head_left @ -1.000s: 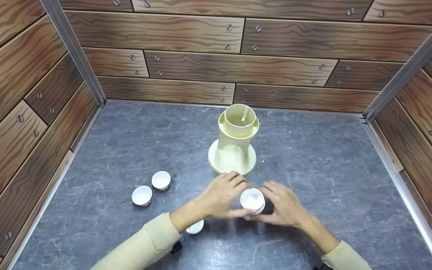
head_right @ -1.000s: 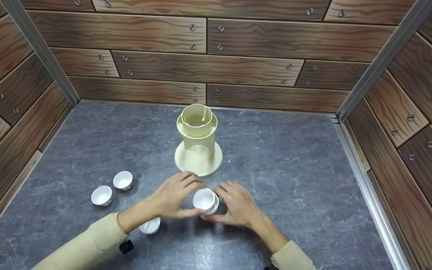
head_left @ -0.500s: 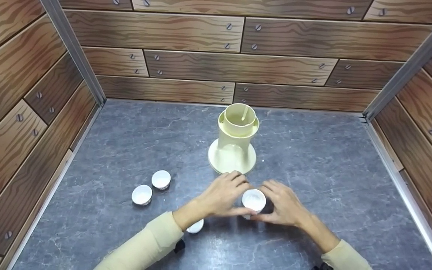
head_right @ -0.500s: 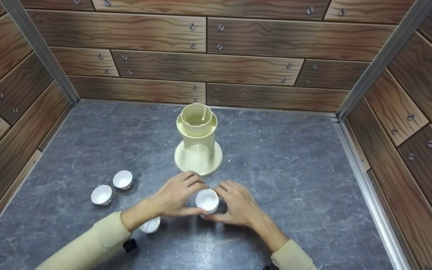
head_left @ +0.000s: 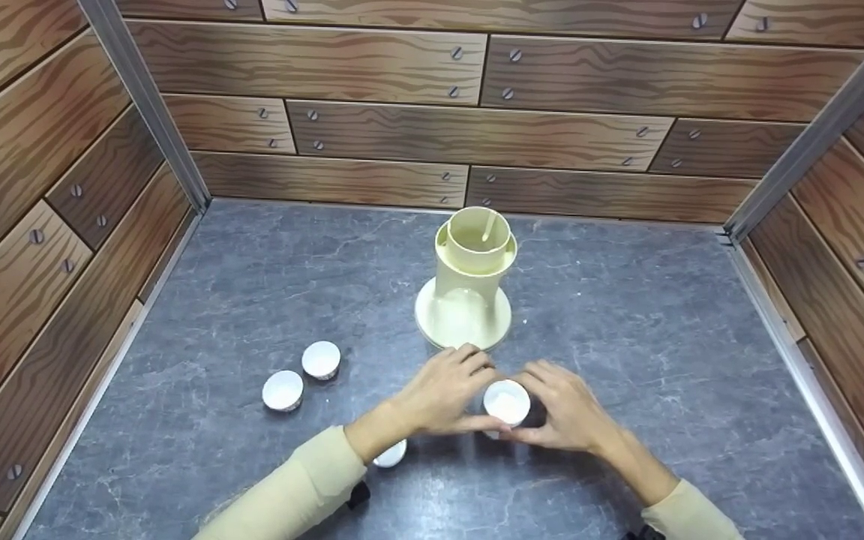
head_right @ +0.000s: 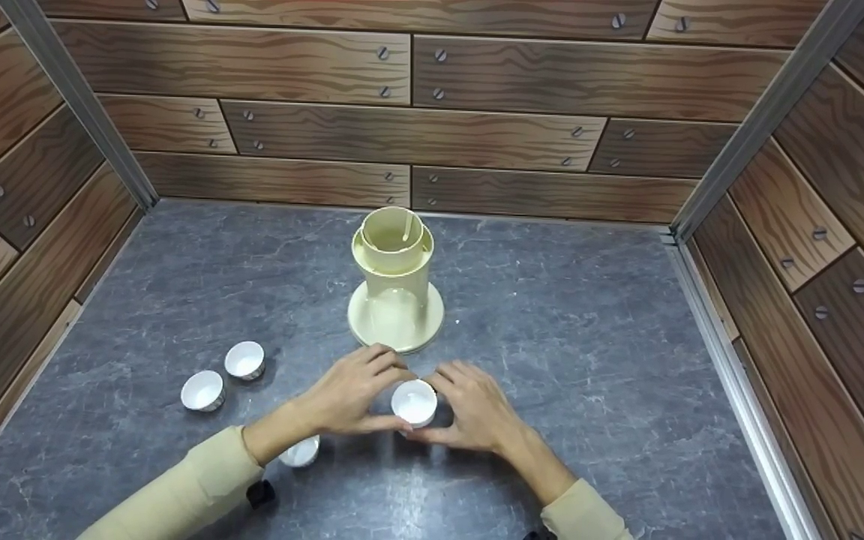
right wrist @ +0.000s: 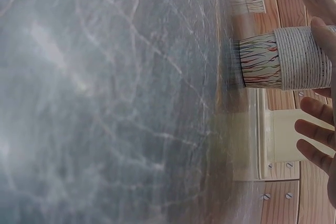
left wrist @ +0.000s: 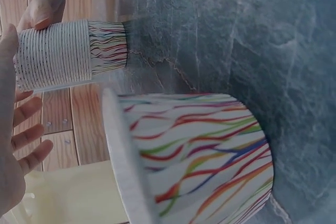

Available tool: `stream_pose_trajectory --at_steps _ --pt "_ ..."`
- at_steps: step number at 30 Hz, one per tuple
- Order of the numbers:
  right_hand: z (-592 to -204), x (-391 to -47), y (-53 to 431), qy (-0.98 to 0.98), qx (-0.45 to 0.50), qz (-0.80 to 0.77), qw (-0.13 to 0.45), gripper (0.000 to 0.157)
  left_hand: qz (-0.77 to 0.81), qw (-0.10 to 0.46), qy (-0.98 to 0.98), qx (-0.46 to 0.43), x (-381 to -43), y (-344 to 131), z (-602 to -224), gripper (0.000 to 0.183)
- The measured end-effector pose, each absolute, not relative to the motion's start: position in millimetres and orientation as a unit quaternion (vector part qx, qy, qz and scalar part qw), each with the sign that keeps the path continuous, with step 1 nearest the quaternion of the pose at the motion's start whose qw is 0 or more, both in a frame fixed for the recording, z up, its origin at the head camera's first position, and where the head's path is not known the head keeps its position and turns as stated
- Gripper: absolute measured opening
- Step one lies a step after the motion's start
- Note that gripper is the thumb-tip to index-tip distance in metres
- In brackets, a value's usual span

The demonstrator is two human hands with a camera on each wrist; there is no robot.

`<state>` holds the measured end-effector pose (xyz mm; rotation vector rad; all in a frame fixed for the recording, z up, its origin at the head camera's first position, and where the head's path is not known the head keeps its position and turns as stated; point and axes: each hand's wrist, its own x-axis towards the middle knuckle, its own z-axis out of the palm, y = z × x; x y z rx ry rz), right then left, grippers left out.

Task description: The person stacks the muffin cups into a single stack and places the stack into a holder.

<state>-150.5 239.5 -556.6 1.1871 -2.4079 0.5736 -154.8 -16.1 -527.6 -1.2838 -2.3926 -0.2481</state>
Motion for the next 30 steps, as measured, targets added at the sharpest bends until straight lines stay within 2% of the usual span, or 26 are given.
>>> stream_pose_trajectory --at_steps 10,20,30 --pt "-557.8 -151.4 240.2 -0.862 0.422 0.202 0.194 0.063 -0.106 0.214 -0.853 -0.464 -157.2 -18.2 -532.8 0.064" --pt "-558.8 -151.5 240.3 -0.86 0.423 0.205 0.199 0.062 -0.112 0.191 -0.859 -0.461 -155.7 -17.5 -531.2 0.064" --pt "-558.1 -150.8 240.4 -0.861 0.42 0.204 0.201 0.064 -0.077 0.211 -0.857 -0.465 -153.6 -17.0 -528.4 0.062"
